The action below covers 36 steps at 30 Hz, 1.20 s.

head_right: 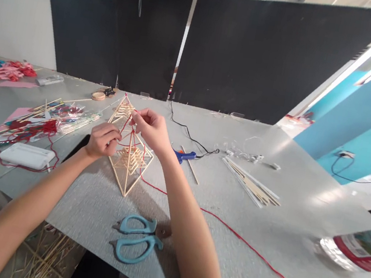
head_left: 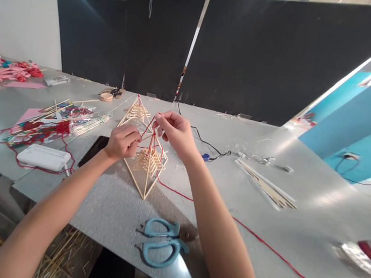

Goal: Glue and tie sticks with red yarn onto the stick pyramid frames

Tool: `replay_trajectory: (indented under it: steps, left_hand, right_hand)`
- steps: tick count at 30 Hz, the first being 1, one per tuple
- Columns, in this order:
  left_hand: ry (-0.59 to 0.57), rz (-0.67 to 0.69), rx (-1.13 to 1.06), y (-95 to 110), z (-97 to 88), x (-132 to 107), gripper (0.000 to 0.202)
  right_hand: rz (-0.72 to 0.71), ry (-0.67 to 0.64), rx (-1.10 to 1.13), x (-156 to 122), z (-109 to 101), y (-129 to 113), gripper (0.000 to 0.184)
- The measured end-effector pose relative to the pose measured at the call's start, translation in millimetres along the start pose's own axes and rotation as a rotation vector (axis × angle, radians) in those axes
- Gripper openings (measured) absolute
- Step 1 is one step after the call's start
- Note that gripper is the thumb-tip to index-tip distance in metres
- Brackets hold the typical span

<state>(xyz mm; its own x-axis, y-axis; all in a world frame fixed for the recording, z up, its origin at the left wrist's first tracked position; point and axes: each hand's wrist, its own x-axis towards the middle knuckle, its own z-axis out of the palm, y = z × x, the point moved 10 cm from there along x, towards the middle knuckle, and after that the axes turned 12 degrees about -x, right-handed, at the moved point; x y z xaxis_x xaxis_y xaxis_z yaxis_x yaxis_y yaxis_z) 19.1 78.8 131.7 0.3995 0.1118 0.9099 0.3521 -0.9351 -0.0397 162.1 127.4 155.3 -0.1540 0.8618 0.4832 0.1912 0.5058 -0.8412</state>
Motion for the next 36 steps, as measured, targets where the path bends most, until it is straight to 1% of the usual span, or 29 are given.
replay_trajectory:
  steps: [3,6,14,18,22,26,30,36]
  left_hand:
    - [0.035,-0.142,-0.037,-19.7,1.0,-3.9,0.026]
    - [0.052,-0.25,-0.088,-31.6,4.1,-6.9,0.027]
    - [0.098,-0.419,-0.201,-49.3,8.3,-13.6,0.03]
    - [0.099,-0.5,-0.251,-60.0,11.6,-19.1,0.027]
    - [0.083,-0.515,-0.244,-65.8,14.1,-23.7,0.027]
    - [0.094,-0.513,-0.251,-68.5,13.8,-26.2,0.027]
    - [0.105,-0.512,-0.271,-67.9,13.9,-26.1,0.027]
    - [0.137,-0.539,-0.325,-68.0,13.0,-24.3,0.028]
  right_hand:
    - [0.005,-0.014,-0.038,-1.6,4.0,-3.5,0.04]
    - [0.014,-0.017,-0.068,-2.9,7.1,-6.3,0.039]
    - [0.046,0.012,-0.028,-3.3,0.7,-2.5,0.032]
    - [0.05,0.013,-0.024,-3.8,-2.2,-2.0,0.03]
    - [0.053,0.009,-0.048,-3.9,-4.9,-2.1,0.028]
    - [0.053,-0.015,-0.077,-3.3,-6.1,-0.6,0.026]
    - [0.038,-0.022,-0.079,-2.4,-6.8,0.2,0.026]
    - [0.044,0.003,-0.099,-1.7,-8.6,0.1,0.028]
